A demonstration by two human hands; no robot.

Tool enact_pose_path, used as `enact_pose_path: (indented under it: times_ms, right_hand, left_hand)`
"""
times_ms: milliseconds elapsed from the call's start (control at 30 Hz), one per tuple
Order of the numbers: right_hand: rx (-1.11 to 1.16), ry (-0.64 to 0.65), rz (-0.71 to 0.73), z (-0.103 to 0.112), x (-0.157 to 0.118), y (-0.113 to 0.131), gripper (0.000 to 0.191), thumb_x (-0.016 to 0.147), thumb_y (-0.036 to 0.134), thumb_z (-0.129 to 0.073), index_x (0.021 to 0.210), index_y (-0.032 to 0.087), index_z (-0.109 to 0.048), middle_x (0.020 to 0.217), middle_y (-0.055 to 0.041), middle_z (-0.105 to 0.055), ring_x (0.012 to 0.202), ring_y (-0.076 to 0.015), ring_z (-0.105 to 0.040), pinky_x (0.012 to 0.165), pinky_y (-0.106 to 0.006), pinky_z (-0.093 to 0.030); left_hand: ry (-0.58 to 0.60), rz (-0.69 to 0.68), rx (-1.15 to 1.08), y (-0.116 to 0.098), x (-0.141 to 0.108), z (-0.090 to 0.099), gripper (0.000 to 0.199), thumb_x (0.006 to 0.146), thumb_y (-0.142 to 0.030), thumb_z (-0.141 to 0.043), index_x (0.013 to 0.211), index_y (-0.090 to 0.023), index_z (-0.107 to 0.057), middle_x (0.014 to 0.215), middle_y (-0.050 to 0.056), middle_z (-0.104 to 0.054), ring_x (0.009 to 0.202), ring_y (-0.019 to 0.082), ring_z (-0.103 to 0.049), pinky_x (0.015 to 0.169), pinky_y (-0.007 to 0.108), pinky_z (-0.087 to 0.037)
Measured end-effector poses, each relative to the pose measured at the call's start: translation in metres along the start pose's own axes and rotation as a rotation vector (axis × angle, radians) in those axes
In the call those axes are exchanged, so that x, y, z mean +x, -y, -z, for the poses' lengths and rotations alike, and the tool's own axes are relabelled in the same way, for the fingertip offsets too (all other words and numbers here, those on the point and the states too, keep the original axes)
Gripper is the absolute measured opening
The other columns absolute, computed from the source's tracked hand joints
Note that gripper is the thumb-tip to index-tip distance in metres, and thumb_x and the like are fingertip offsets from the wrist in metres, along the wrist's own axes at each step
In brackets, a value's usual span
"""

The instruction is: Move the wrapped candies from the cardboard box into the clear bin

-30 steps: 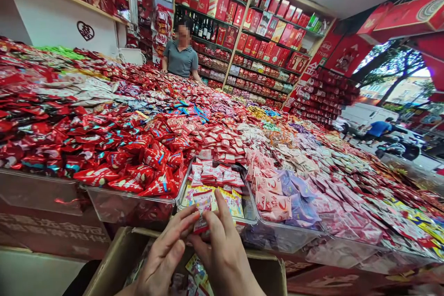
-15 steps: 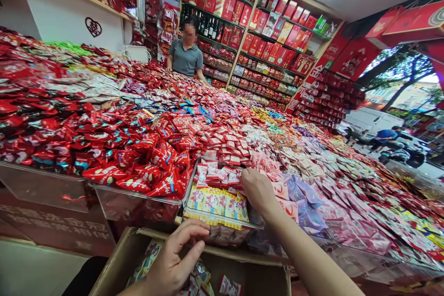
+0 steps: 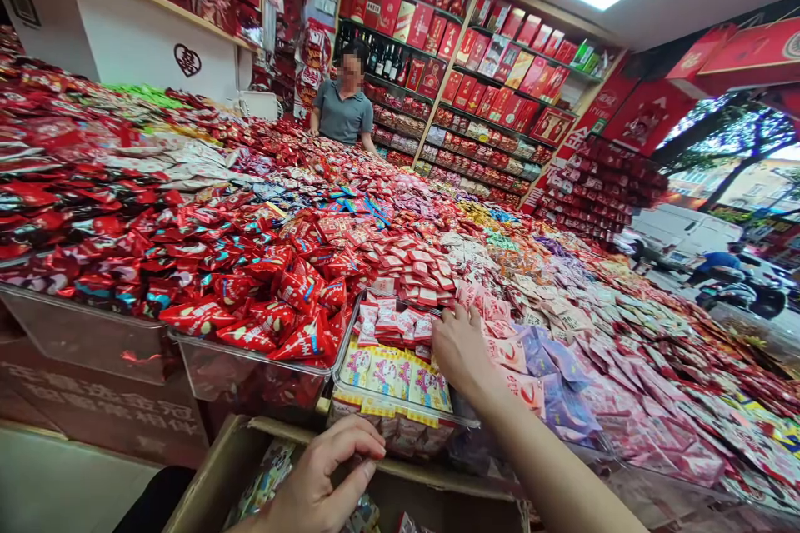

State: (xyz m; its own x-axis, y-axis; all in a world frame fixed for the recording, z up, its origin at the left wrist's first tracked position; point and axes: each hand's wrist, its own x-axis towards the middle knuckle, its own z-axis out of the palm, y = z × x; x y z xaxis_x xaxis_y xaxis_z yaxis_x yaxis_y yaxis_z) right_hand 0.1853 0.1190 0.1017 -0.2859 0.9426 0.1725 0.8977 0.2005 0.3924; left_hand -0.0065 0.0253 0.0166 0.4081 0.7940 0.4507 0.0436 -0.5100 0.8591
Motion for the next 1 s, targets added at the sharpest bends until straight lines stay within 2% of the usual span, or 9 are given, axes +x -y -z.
enact_pose_path:
  times_ms: [100, 167, 233, 333, 433, 600, 767, 900, 1000]
  right_hand:
    - [0.133, -0.073, 0.121, 0.014, 0.009, 0.019, 0.019, 0.08, 0.012, -0.04, 0.081, 0.016, -0.058, 0.088, -0.0089, -0.058, 0.085, -0.021, -0.048, 0.073, -0.031, -0.032]
    - [0.222, -0.065, 0.235, 0.018, 0.018, 0.036, 0.017, 0.082, 0.02, -0.041, 0.08, 0.017, -0.058, 0.084, -0.0071, -0.058, 0.079, -0.0183, -0.049, 0.07, -0.028, -0.033]
    - [0.259, -0.054, 0.308, 0.017, 0.027, 0.052, 0.015, 0.079, 0.028, -0.048, 0.079, 0.017, -0.058, 0.082, -0.0072, -0.057, 0.08, -0.0188, -0.048, 0.069, -0.027, -0.034]
    - [0.265, -0.055, 0.331, 0.013, 0.04, 0.065, 0.021, 0.071, 0.034, -0.058, 0.08, 0.015, -0.057, 0.083, -0.0083, -0.056, 0.082, -0.0208, -0.048, 0.07, -0.028, -0.034]
    - [0.265, -0.068, 0.305, 0.009, 0.048, 0.068, 0.027, 0.068, 0.036, -0.06, 0.084, 0.015, -0.055, 0.085, -0.0084, -0.056, 0.081, -0.0218, -0.048, 0.069, -0.029, -0.034]
    - [0.298, -0.048, 0.27, 0.007, 0.052, 0.064, 0.019, 0.075, 0.032, -0.05, 0.085, 0.016, -0.052, 0.085, -0.0078, -0.058, 0.081, -0.0208, -0.05, 0.069, -0.029, -0.034]
    - [0.355, -0.07, 0.233, 0.003, 0.054, 0.065, 0.019, 0.079, 0.029, -0.044, 0.09, 0.017, -0.052, 0.099, -0.0097, -0.056, 0.093, -0.0216, -0.048, 0.078, -0.032, -0.034]
    - [0.446, -0.13, 0.302, -0.003, 0.058, 0.064, 0.036, 0.075, 0.037, -0.051, 0.101, 0.013, -0.048, 0.115, -0.0144, -0.047, 0.105, -0.0246, -0.042, 0.085, -0.034, -0.032]
    - [0.537, -0.041, 0.349, -0.007, 0.063, 0.059, 0.054, 0.069, 0.049, -0.055, 0.108, 0.012, -0.045, 0.107, -0.0146, -0.052, 0.099, -0.0251, -0.047, 0.084, -0.037, -0.034]
  left_hand:
    - [0.028, -0.022, 0.041, 0.003, 0.001, -0.001, 0.014, 0.074, -0.009, -0.045, 0.081, -0.014, -0.056, 0.079, 0.006, -0.057, 0.073, 0.015, -0.054, 0.066, 0.024, -0.044]
    - [0.035, -0.047, 0.067, 0.005, 0.001, -0.001, 0.015, 0.072, -0.007, -0.045, 0.08, -0.014, -0.056, 0.076, 0.006, -0.057, 0.072, 0.015, -0.054, 0.064, 0.024, -0.044]
    - [0.03, -0.074, 0.088, 0.007, 0.001, -0.002, 0.016, 0.072, -0.006, -0.045, 0.08, -0.013, -0.056, 0.075, 0.007, -0.058, 0.072, 0.015, -0.054, 0.064, 0.024, -0.044]
    - [0.028, -0.098, 0.114, 0.012, 0.0, -0.003, 0.018, 0.07, -0.004, -0.045, 0.081, -0.012, -0.057, 0.075, 0.007, -0.058, 0.071, 0.015, -0.055, 0.064, 0.023, -0.044]
    - [0.039, -0.128, 0.135, 0.017, 0.0, -0.003, 0.018, 0.067, -0.004, -0.045, 0.079, -0.012, -0.057, 0.072, 0.007, -0.059, 0.069, 0.015, -0.055, 0.062, 0.022, -0.044]
    - [0.058, -0.194, 0.148, 0.024, 0.003, -0.004, 0.021, 0.064, -0.002, -0.047, 0.078, -0.012, -0.059, 0.071, 0.008, -0.06, 0.067, 0.014, -0.056, 0.06, 0.02, -0.045]
    - [0.071, -0.199, 0.196, 0.033, 0.002, -0.007, 0.023, 0.062, -0.001, -0.049, 0.078, -0.014, -0.06, 0.072, 0.006, -0.062, 0.067, 0.013, -0.058, 0.062, 0.018, -0.044]
    - [0.02, -0.204, 0.247, 0.05, -0.001, -0.017, 0.023, 0.059, -0.003, -0.05, 0.074, -0.017, -0.06, 0.068, 0.003, -0.062, 0.063, 0.012, -0.058, 0.058, 0.017, -0.043]
    - [-0.004, -0.251, 0.281, 0.061, -0.003, -0.023, 0.024, 0.057, -0.003, -0.05, 0.072, -0.018, -0.06, 0.064, 0.001, -0.063, 0.059, 0.011, -0.057, 0.055, 0.016, -0.041]
